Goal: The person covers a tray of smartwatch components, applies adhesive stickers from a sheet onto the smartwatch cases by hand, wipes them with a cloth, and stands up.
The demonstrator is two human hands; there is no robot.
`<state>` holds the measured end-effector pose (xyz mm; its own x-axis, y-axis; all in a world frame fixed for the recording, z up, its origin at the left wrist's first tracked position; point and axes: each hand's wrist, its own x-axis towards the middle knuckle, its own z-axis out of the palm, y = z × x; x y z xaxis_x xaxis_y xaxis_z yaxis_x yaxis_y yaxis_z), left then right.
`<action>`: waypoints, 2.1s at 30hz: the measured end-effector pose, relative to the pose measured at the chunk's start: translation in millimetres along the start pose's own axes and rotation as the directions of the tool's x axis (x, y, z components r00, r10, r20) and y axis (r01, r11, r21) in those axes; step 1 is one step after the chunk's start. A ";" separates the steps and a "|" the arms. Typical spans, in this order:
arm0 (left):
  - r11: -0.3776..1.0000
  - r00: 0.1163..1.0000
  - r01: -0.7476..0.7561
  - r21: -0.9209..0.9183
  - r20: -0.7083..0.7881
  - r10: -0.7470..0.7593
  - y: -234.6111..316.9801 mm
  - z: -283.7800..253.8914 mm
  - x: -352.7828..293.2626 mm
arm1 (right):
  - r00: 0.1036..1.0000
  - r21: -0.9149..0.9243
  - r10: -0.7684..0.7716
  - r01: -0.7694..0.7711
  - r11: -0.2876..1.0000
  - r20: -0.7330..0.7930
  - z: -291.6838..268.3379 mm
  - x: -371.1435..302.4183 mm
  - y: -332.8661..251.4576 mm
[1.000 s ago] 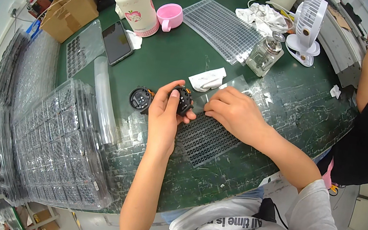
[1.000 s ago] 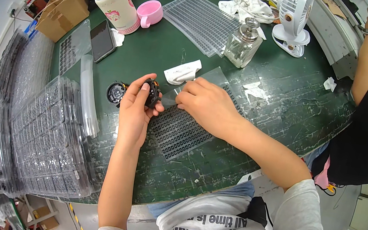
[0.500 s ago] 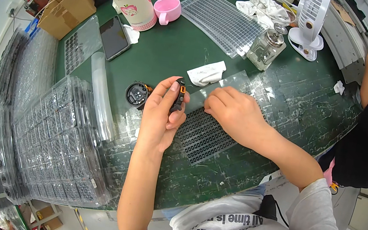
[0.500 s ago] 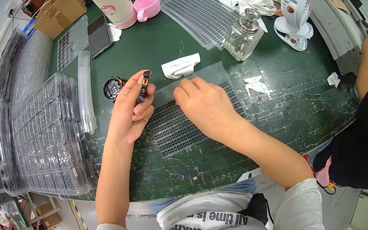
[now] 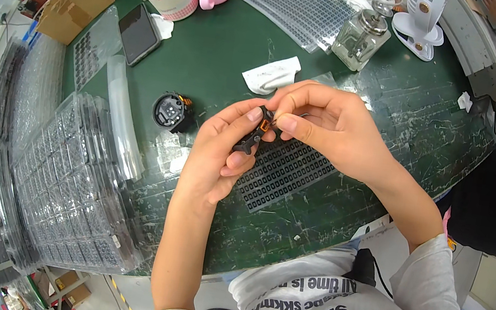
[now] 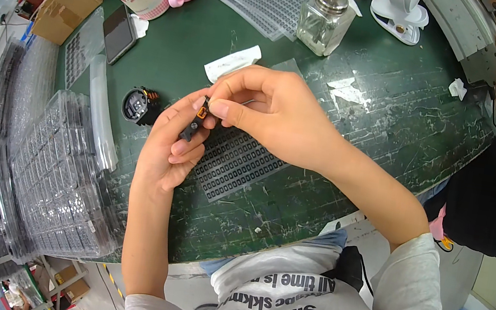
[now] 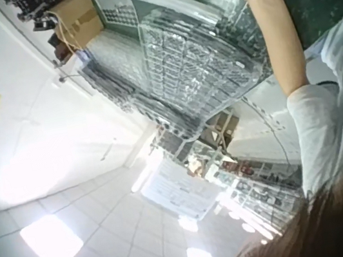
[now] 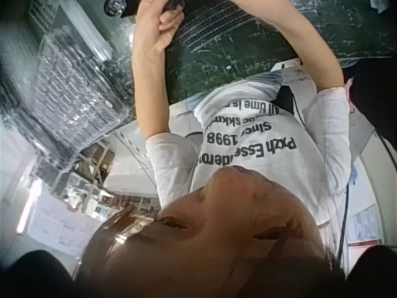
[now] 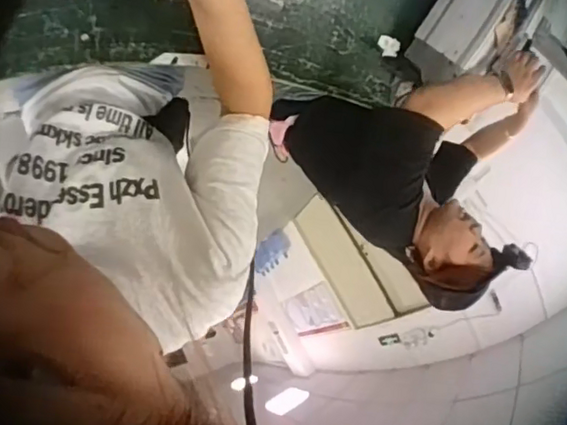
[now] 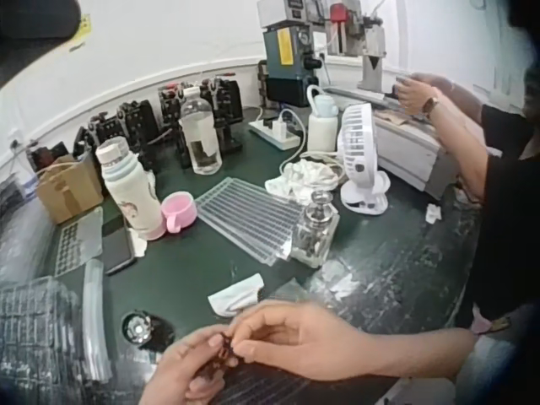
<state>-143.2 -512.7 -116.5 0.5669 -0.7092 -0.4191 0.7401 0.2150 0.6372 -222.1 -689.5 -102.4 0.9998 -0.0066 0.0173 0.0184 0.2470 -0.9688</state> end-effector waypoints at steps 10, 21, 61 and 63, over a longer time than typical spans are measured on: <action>1.000 1.000 -0.006 0.019 -0.030 0.007 -1.6 -2.2 0.5 | 0.997 0.039 0.026 -0.023 0.999 -0.072 8.6 -3.1 5.5; 0.999 0.999 -0.016 0.031 -0.033 0.017 -4.4 -1.0 0.9 | 0.994 0.005 0.037 -0.037 0.999 -0.099 8.9 -3.5 8.8; 0.997 0.998 -0.054 0.064 0.034 0.052 -2.5 2.3 -3.4 | 0.996 0.159 -0.012 0.027 0.987 -0.093 12.5 -8.9 12.1; 0.996 0.997 -0.066 0.064 0.042 0.063 -1.7 2.3 -3.1 | 0.996 0.175 -0.011 0.027 0.984 -0.090 13.1 -10.1 13.2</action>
<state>-147.0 -512.5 -114.8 0.5968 -0.7218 -0.3505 0.6766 0.2178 0.7034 -231.9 -673.5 -112.1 0.9953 -0.0971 0.0058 0.0455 0.4122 -0.9100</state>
